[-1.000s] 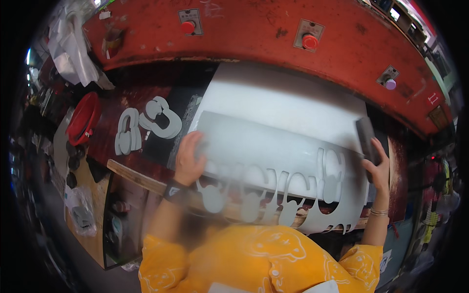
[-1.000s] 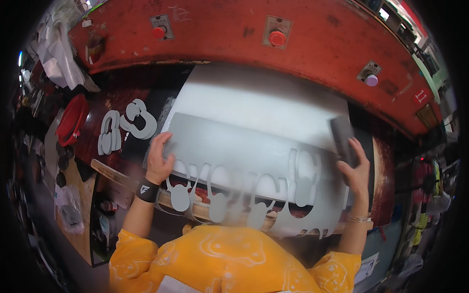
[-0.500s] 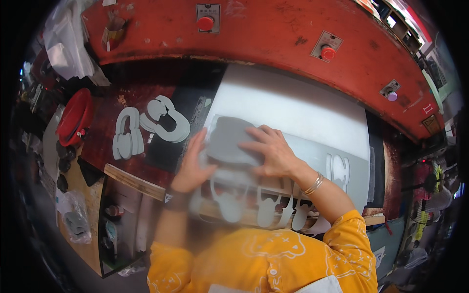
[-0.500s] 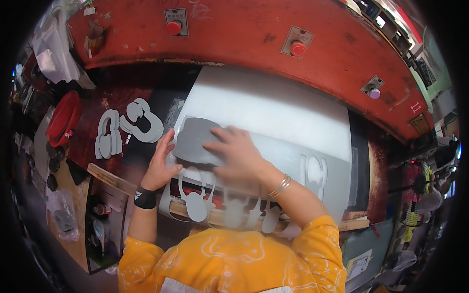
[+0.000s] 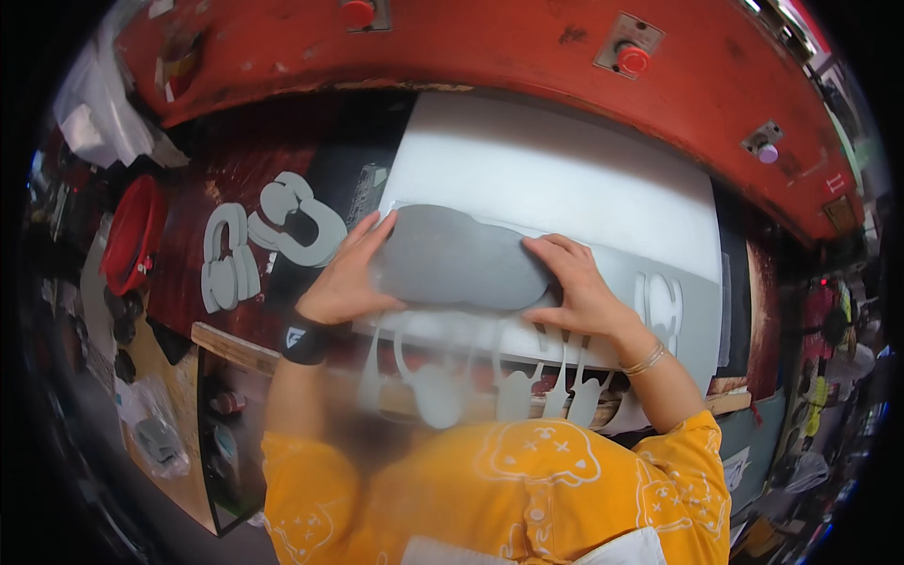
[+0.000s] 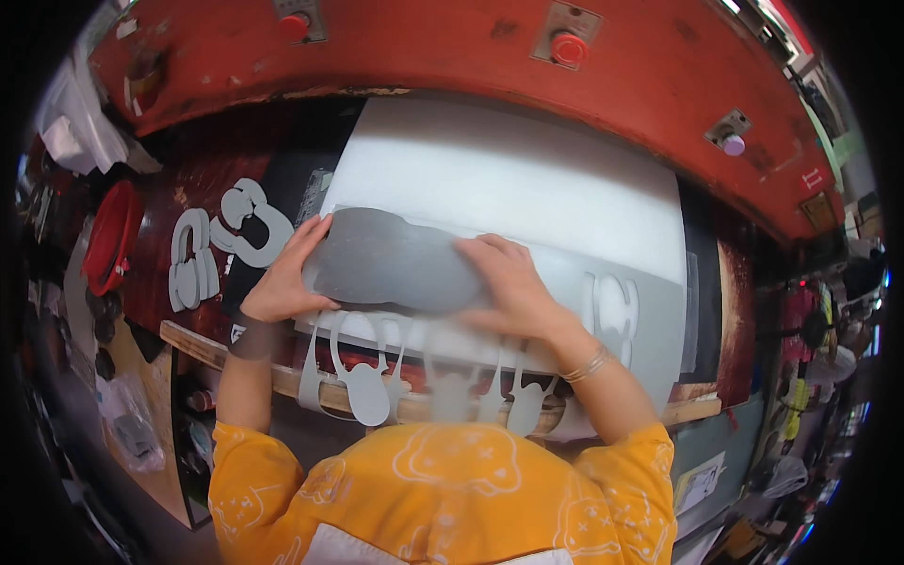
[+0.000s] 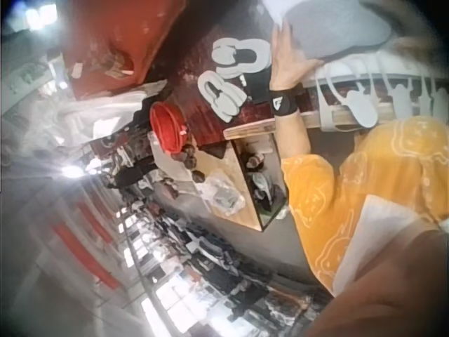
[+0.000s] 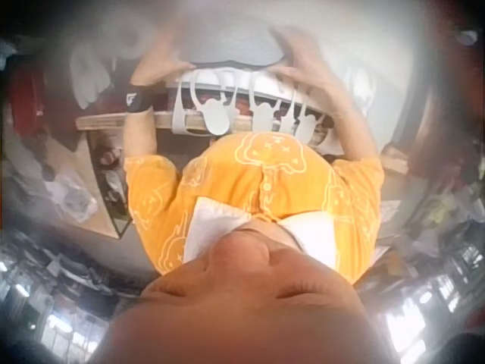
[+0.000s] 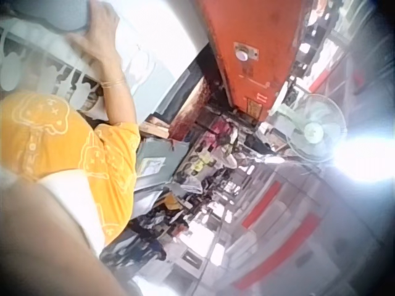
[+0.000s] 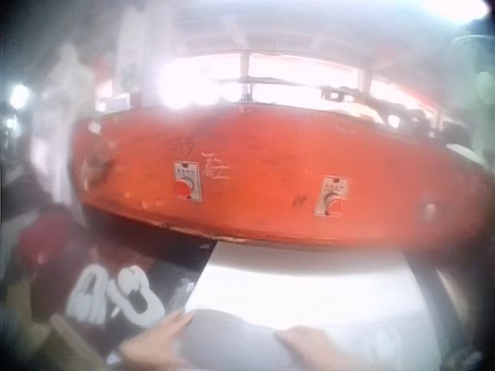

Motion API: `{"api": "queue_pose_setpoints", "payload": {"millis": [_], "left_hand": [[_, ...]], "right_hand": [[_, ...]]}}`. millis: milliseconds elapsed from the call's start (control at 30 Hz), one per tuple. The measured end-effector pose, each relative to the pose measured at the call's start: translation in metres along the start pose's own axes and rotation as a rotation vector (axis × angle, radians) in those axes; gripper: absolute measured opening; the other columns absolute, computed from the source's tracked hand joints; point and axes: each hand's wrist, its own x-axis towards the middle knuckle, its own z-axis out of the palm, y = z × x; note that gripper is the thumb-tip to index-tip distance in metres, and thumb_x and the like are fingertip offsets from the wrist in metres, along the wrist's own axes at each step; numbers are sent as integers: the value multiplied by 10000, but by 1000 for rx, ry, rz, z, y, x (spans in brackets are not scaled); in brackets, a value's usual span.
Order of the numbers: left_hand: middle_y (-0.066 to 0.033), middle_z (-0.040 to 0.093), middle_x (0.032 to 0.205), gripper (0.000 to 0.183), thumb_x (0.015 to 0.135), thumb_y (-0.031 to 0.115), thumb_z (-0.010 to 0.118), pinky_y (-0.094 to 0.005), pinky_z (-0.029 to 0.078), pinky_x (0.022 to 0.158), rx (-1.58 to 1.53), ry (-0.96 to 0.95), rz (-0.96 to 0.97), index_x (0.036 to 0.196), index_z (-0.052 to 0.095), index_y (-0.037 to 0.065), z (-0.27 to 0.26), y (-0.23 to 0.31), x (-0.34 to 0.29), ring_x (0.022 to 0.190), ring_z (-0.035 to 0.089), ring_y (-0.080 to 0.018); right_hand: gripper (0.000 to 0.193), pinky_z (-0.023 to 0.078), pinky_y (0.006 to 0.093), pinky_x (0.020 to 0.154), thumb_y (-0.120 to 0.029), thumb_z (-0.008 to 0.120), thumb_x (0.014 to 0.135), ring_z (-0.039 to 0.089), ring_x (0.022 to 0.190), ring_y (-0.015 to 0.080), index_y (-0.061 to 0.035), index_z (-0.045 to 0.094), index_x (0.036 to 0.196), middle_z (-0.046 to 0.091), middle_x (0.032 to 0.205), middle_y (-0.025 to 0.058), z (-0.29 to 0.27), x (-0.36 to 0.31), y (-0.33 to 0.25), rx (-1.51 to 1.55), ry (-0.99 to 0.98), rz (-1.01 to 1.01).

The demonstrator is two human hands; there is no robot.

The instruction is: The person repeatedly feeds gray rubber pieces through a red industrial smoothing machine, using a gray pad to press and guide the material. They remove finished pieces and place them on the machine's side, then continue processing additional pieces from a sheet.

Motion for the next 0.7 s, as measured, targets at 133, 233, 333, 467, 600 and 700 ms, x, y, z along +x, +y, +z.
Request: {"api": "queue_pose_setpoints", "payload": {"millis": [133,233,333,467,600,700], "left_hand": [[-249,259,1490,1035,582,220,844,-423,283,1109,30,26,14,1463,321,77,4,1,-3,1386,263,-382],[-250,275,1484,1023,588,234,844,-438,277,1111,32,60,40,1460,332,83,10,-1,-5,1381,272,-389],[-227,300,1487,1050,532,154,840,-420,280,1116,22,107,54,1456,347,87,16,-4,-5,1380,299,-366],[-214,307,1492,1060,510,113,832,-403,273,1123,41,133,78,1455,353,88,23,-6,-3,1388,300,-345],[-204,321,1488,1038,526,104,810,-396,255,1130,-19,114,78,1456,350,81,25,-5,-3,1405,271,-331],[-190,316,1496,958,580,69,718,-391,233,1138,-113,61,53,1460,338,71,20,-7,-5,1419,249,-313]], "right_hand": [[842,320,426,1029,-353,825,655,442,1236,338,-42,459,1347,516,1296,162,8,-3,9,21,41,-7],[849,328,421,1014,-370,826,649,460,1220,337,-38,464,1341,521,1294,163,7,-5,12,59,49,-9],[832,332,423,1020,-363,822,659,466,1222,338,-37,468,1337,524,1293,165,3,-6,14,59,33,0],[804,337,429,1033,-327,816,660,462,1230,349,-38,476,1329,525,1292,167,1,-7,16,66,51,-42],[788,329,437,1054,-285,806,643,455,1235,364,-38,483,1318,522,1292,174,0,-6,17,53,56,-73],[749,330,443,1045,-259,787,652,448,1219,371,-53,483,1305,513,1276,180,-1,-5,16,64,48,-57]]}}
